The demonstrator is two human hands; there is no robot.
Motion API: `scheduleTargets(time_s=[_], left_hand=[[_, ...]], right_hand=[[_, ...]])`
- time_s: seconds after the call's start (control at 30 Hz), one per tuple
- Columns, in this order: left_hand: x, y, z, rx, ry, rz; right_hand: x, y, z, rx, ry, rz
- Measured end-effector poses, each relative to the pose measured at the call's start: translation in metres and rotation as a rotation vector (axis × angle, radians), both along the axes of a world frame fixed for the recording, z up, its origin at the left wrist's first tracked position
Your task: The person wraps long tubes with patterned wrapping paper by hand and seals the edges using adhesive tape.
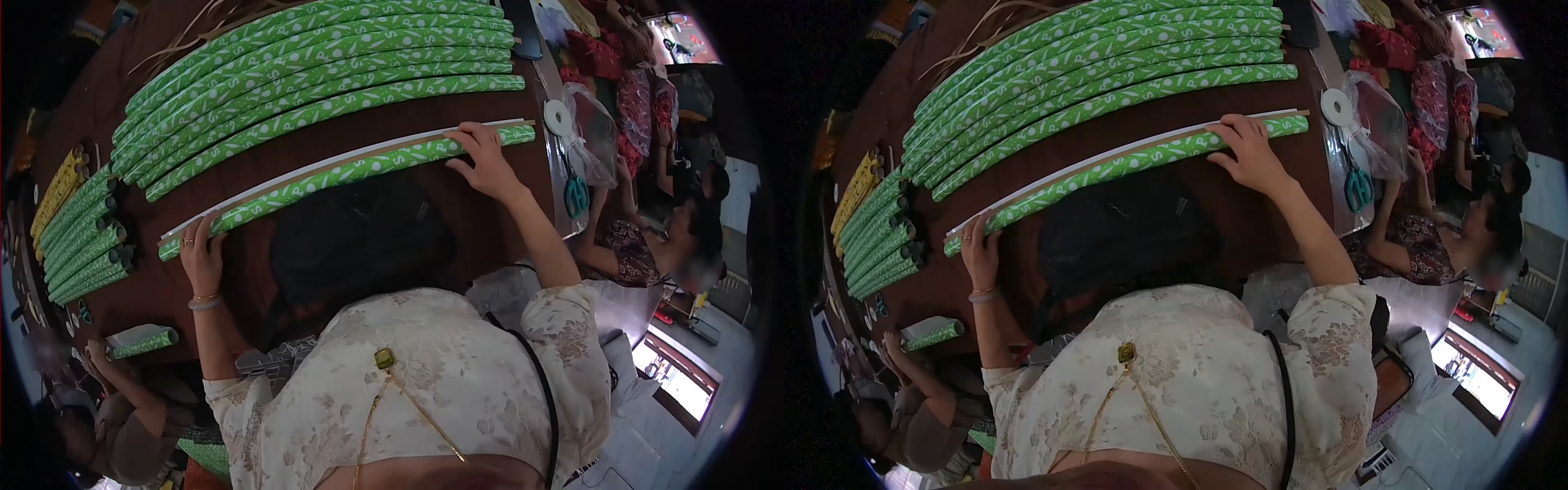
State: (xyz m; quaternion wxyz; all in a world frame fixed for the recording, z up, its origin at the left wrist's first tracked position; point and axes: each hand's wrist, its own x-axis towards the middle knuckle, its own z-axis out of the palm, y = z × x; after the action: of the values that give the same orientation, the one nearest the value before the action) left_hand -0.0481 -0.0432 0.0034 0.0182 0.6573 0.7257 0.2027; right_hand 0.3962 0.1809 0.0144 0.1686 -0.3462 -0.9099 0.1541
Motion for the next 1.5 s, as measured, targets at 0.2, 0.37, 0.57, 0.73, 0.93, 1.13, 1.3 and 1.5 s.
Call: scheduleTargets(time_s=[0.2, 0.37, 0.57, 0.73, 0.93, 1.13, 1.3, 1.5], left_hand=[[0.008, 0.000, 0.002, 0.076, 0.026, 0.025], [0.010, 0.002, 0.001, 0.090, 0.147, 0.018], [0.014, 0.007, 0.010, 0.060, 0.176, 0.024], [0.012, 0.007, 0.006, 0.008, 0.236, 0.057], [0.013, 0.011, 0.013, -0.054, 0.287, 0.028], [0.049, 0.031, 0.003, 0.031, -0.003, -0.102], [0.042, 0.039, -0.005, 0.072, 0.002, -0.113], [0.035, 0.055, -0.012, 0.103, 0.076, -0.132]], right_hand=[[0.003, 0.004, -0.007, -0.040, 0.023, 0.000], [0.000, 0.007, -0.006, 0.085, -0.051, 0.023], [-0.006, 0.000, -0.005, 0.265, -0.148, -0.058], [-0.014, -0.010, 0.014, 0.251, -0.241, -0.065], [-0.021, -0.011, 0.005, 0.255, -0.186, -0.089], [-0.026, -0.012, 0.012, 0.226, -0.203, -0.094], [-0.031, -0.009, 0.017, 0.202, -0.225, -0.094], [-0.033, 0.013, 0.020, 0.169, -0.211, 0.008]])
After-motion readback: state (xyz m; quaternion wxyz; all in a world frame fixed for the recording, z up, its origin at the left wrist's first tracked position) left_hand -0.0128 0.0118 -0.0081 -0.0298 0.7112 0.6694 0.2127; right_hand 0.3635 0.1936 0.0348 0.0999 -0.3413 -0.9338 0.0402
